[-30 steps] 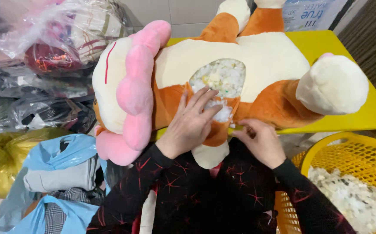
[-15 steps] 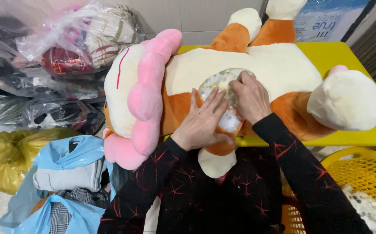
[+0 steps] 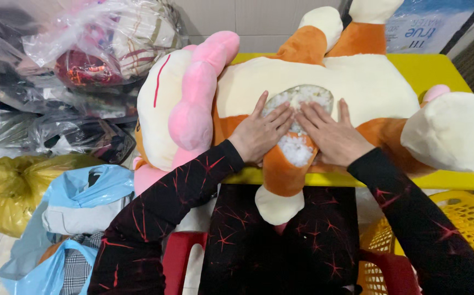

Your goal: The person repeatedly scoops white stuffing from a yellow basket and packs it into an opening in the torso of a large plush toy on a yellow table. The hands press and distribute the material inside the toy throughout the clip.

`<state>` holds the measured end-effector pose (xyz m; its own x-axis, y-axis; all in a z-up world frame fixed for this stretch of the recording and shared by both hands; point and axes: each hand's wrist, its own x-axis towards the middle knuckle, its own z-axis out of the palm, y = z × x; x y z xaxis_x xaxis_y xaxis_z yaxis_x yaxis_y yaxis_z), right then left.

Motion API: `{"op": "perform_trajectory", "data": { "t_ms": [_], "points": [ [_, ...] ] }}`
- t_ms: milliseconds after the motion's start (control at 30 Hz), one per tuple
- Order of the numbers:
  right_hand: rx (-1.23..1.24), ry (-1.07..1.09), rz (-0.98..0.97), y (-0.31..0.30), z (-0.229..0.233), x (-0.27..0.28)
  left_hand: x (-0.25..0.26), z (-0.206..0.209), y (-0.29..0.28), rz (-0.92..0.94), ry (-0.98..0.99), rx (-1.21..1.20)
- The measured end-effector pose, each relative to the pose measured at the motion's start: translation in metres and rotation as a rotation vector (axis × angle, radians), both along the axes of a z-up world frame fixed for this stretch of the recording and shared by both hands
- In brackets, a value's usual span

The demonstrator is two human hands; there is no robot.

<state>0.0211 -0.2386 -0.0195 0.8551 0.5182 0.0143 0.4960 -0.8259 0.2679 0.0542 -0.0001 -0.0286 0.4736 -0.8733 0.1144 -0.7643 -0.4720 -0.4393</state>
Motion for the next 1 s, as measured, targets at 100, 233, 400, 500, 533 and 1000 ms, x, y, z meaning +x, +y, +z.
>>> {"op": "perform_trajectory", "data": {
  "t_ms": [100, 233, 400, 500, 533, 1000],
  "points": [
    [-0.039, 0.084, -0.020, 0.001, -0.006, 0.012, 0.011, -0.013, -0.001, -0.028, -0.042, -0.070],
    [-0.034, 0.170, -0.055, -0.007, -0.008, 0.027, 0.020, -0.023, -0.002, -0.073, -0.084, -0.184],
    [-0.168, 0.217, -0.140, -0.012, -0.003, 0.032, 0.021, -0.017, -0.004, 0.123, 0.131, 0.020],
    [-0.201, 0.231, -0.166, -0.017, 0.006, 0.029, 0.022, -0.009, -0.004, 0.209, 0.198, 0.005],
    [-0.201, 0.229, -0.163, -0.020, 0.009, 0.028, 0.023, -0.007, -0.005, 0.222, 0.209, -0.030],
    [0.288, 0.086, 0.059, -0.040, 0.034, -0.007, -0.009, 0.013, 0.000, 0.083, 0.269, -0.142]
  ]
}}
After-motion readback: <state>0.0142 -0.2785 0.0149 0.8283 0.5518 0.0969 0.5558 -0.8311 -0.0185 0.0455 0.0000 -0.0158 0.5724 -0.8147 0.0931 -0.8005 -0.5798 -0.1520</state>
